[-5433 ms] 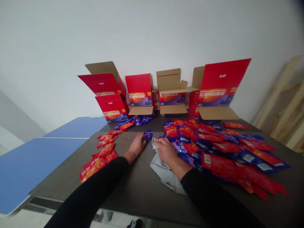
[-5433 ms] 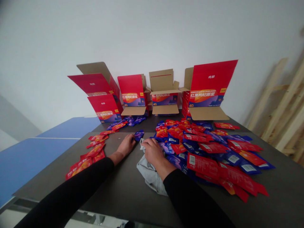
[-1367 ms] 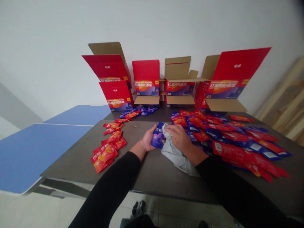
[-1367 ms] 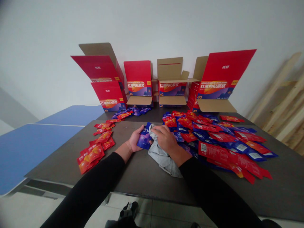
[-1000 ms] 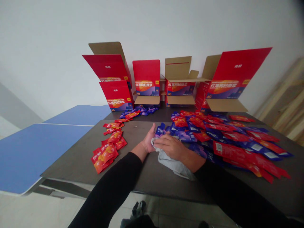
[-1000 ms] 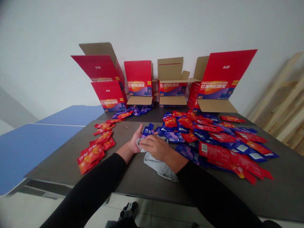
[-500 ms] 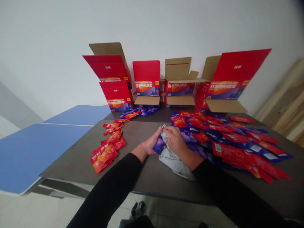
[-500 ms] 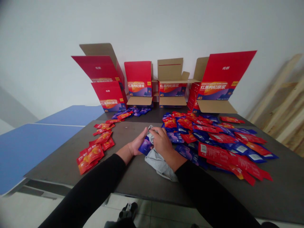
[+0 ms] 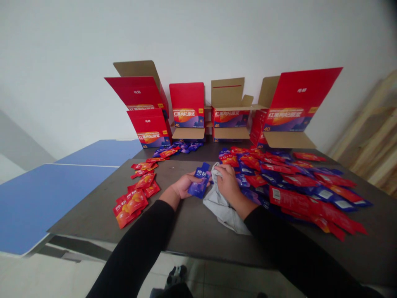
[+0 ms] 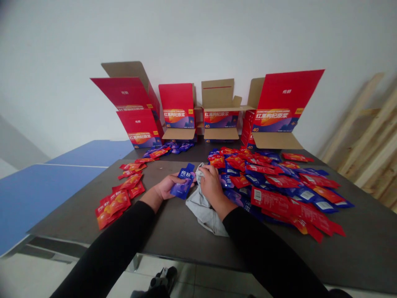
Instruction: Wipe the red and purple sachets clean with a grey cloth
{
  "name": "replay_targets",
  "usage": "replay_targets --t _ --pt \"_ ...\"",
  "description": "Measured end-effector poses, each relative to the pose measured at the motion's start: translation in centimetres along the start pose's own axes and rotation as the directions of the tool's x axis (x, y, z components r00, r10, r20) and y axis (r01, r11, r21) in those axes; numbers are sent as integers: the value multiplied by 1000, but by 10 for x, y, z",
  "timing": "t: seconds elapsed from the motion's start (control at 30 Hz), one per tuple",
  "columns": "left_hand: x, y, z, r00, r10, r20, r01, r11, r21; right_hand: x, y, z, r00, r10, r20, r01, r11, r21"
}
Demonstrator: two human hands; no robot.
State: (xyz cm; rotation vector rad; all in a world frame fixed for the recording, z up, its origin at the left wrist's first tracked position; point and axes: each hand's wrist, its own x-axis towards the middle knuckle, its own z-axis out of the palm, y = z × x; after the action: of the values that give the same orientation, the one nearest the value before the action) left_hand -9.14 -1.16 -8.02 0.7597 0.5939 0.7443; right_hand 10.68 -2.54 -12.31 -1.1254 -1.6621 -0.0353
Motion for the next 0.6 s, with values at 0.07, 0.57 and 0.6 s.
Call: replay_targets --t 0.07,0.57,0.6 --pt "2 4 -2 992 122 -46 -123 992 -35 0 -2 1 1000 -17 22 18 1000 -5" --pt "91 56 40 892 265 -367 -179 951 253 0 -22 -3 884 -249 396 239 968 76" --pt "104 57 48 907 242 -345 -155 953 262 0 -23 -3 881 -244 405 235 969 73"
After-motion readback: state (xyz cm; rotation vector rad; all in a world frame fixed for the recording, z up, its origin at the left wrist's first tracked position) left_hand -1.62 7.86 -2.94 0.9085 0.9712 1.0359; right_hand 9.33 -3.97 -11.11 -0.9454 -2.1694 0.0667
